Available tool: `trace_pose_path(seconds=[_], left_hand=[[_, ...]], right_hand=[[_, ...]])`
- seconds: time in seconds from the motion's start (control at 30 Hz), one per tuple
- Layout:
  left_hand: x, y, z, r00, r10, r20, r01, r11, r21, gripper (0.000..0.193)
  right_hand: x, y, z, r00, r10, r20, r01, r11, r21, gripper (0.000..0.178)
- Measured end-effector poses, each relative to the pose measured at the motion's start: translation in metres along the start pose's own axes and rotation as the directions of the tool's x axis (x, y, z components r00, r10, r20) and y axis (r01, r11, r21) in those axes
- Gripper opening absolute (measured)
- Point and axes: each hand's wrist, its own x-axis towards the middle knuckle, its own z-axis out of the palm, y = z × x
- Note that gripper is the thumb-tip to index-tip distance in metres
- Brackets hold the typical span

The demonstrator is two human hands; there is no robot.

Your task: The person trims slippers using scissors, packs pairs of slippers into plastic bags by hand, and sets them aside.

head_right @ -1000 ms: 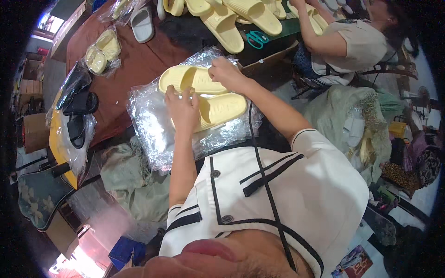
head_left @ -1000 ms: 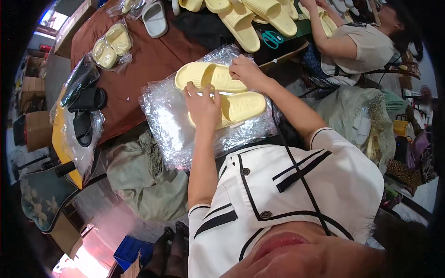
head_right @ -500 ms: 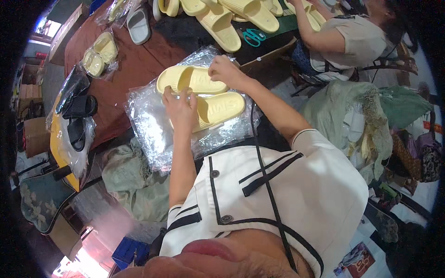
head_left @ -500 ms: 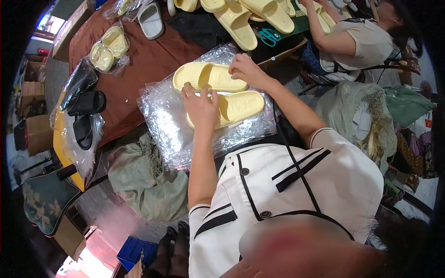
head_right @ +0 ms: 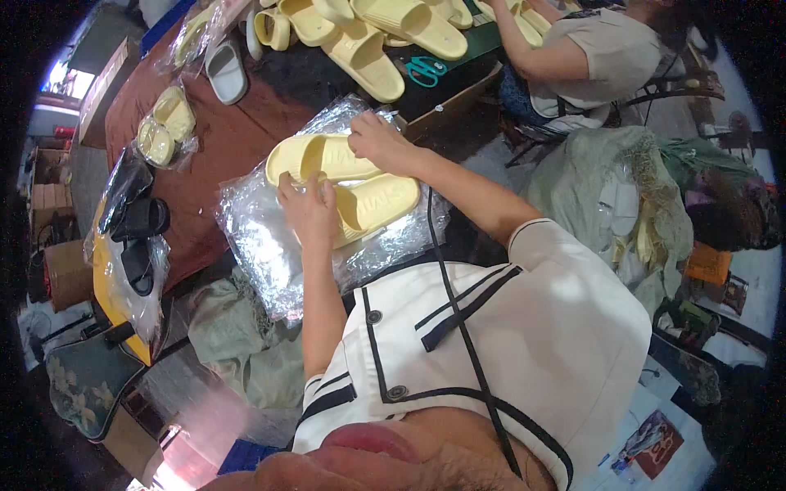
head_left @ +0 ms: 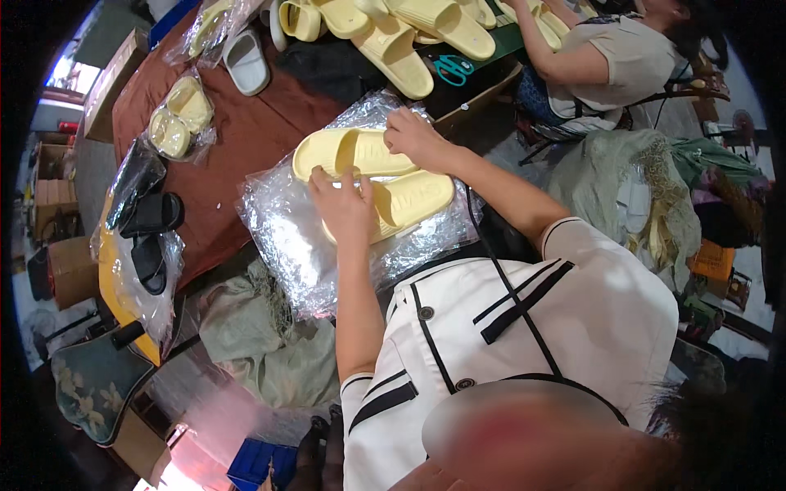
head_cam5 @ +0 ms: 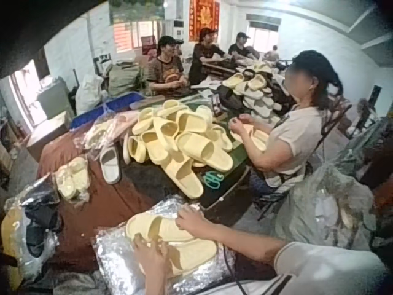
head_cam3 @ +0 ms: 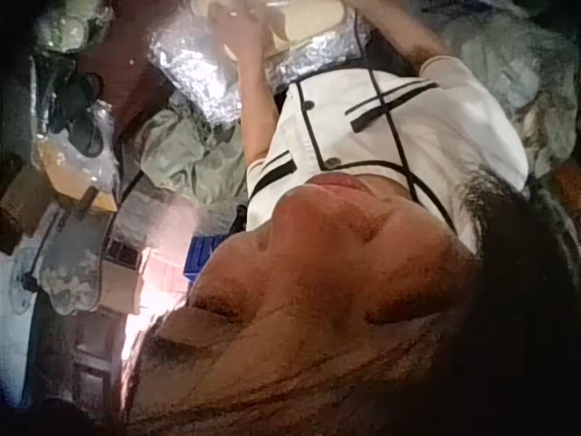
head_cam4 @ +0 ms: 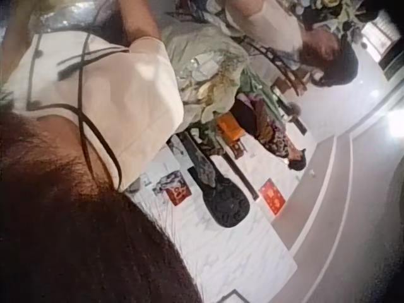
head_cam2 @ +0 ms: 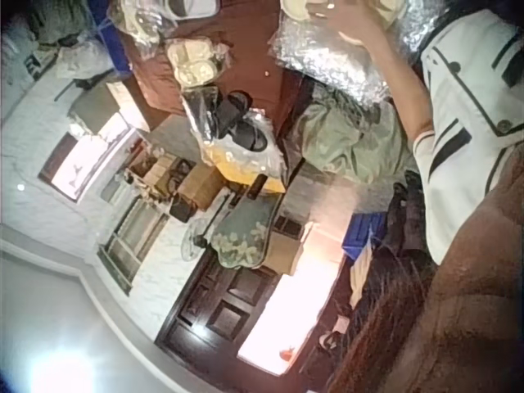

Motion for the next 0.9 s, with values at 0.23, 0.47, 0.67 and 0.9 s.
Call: trace_pose_path(seconds=[0.23,0.47,0.67,0.9], left_hand=[[0.0017,0.0062,-0.0060,1.000,-0.006,0.007,0.006,1.000,-0.015,0.032],[0.0018,0.0046,-0.0032,1.000,-0.003,0.002,0.003,1.000,0.003,0.031],[0.0000,0.0006,0.0007,1.000,0.002,-0.013,-0.002,1.000,0.008,0.032],[0.0008,0.0013,0.0021,1.000,0.018,-0.025,-0.018,1.000,0.001,0.032]], right_hand=[[-0.0059,-0.0005,-0.0018,0.998,0.007,-0.067,0.001,0.994,0.108,0.016],[-0.0072,0.0022,0.0035,0.992,0.011,-0.125,0.001,0.995,0.095,0.013],[-0.0047,-0.0019,0.0019,0.998,-0.004,-0.061,0.003,1.000,-0.014,0.012],[-0.0050,0.0035,0.0016,1.000,-0.012,-0.003,0.012,1.000,0.017,0.013]])
